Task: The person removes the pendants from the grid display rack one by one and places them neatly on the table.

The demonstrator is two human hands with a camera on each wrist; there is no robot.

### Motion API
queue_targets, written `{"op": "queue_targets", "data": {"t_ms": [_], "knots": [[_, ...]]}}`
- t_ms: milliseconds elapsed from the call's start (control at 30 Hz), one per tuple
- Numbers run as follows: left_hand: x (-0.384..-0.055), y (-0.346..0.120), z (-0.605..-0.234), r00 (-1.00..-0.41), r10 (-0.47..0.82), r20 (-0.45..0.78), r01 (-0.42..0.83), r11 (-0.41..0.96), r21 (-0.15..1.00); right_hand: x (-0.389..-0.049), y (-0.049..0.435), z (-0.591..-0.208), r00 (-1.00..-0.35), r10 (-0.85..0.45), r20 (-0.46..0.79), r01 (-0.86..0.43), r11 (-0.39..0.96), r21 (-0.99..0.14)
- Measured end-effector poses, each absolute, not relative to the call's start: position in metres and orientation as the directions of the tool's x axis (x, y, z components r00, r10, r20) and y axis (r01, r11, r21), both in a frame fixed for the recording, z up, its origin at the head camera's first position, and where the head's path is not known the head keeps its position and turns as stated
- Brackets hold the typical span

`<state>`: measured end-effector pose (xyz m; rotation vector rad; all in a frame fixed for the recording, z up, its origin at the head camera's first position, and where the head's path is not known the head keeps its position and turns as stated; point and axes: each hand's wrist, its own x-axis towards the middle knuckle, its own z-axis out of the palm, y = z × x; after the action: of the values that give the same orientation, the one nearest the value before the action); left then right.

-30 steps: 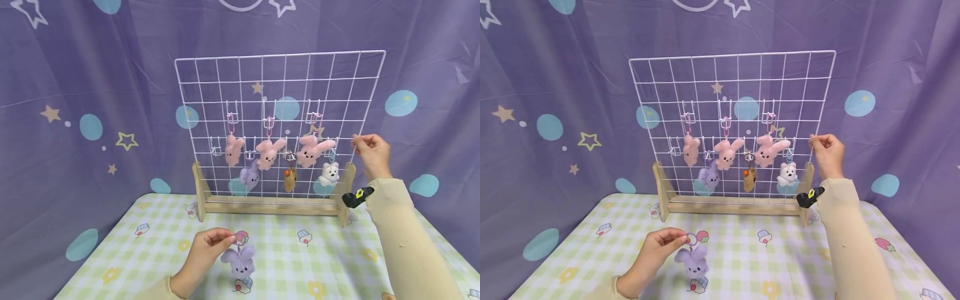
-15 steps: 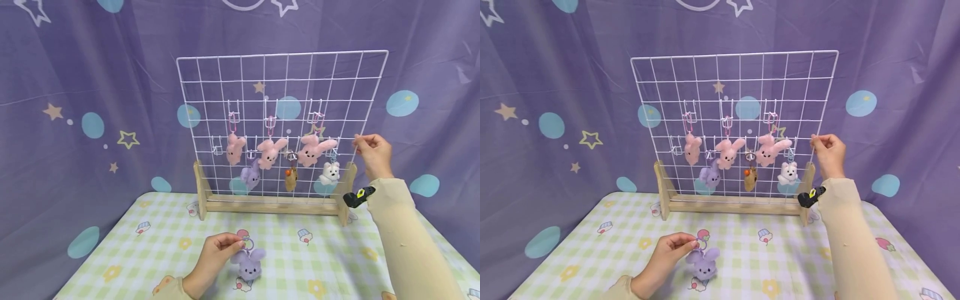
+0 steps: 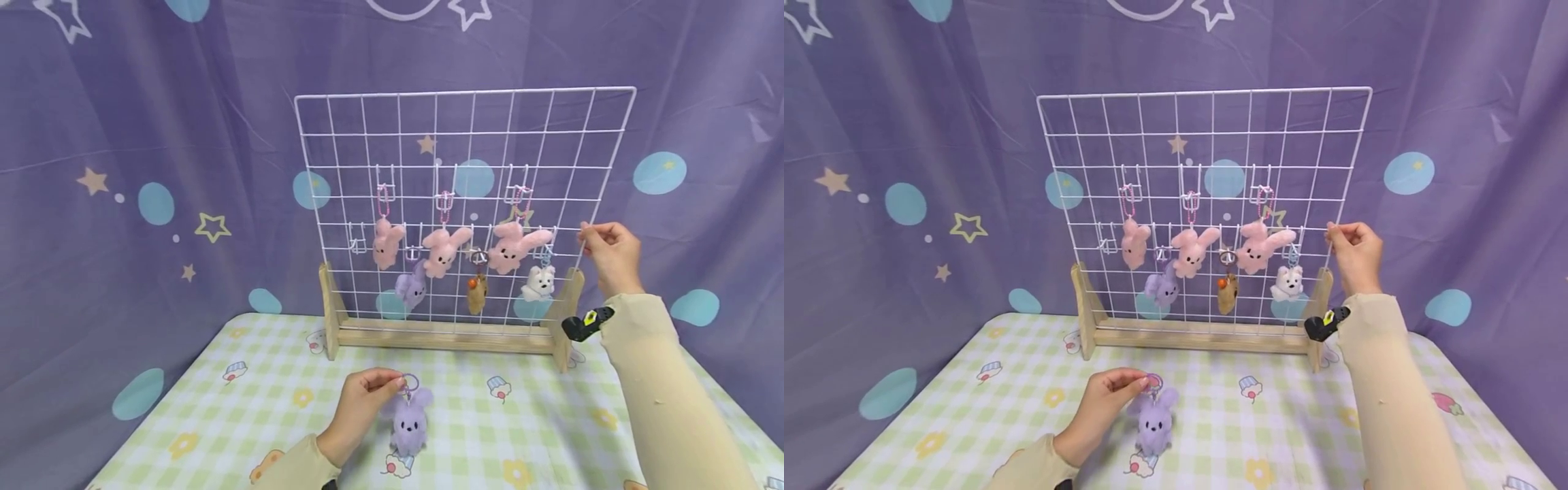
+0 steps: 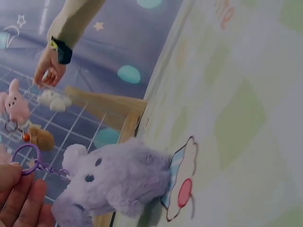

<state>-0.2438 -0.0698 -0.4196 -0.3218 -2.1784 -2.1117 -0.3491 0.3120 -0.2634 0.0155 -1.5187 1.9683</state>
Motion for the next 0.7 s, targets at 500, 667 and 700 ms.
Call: {"op": "queue_targets", "data": {"t_ms": [500, 667, 700], "knots": [[-0.279, -0.071, -0.439, -0.980, 0.088, 0.177, 0.181, 0.048, 0.982, -0.349, 0.313, -0.264, -0.799, 0.464, 0.382, -0.489, -0.132, -0.863], [-0.286, -0.071, -0.442, -0.986, 0.071, 0.149, 0.152, 0.044, 0.987, -0.348, 0.312, -0.263, -0.800, 0.469, 0.374, -0.481, -0.129, -0.867], [-0.287, -0.071, -0.442, -0.986, 0.071, 0.150, 0.154, 0.046, 0.987, -0.348, 0.312, -0.263, -0.800, 0.470, 0.372, -0.479, -0.128, -0.869]]}}
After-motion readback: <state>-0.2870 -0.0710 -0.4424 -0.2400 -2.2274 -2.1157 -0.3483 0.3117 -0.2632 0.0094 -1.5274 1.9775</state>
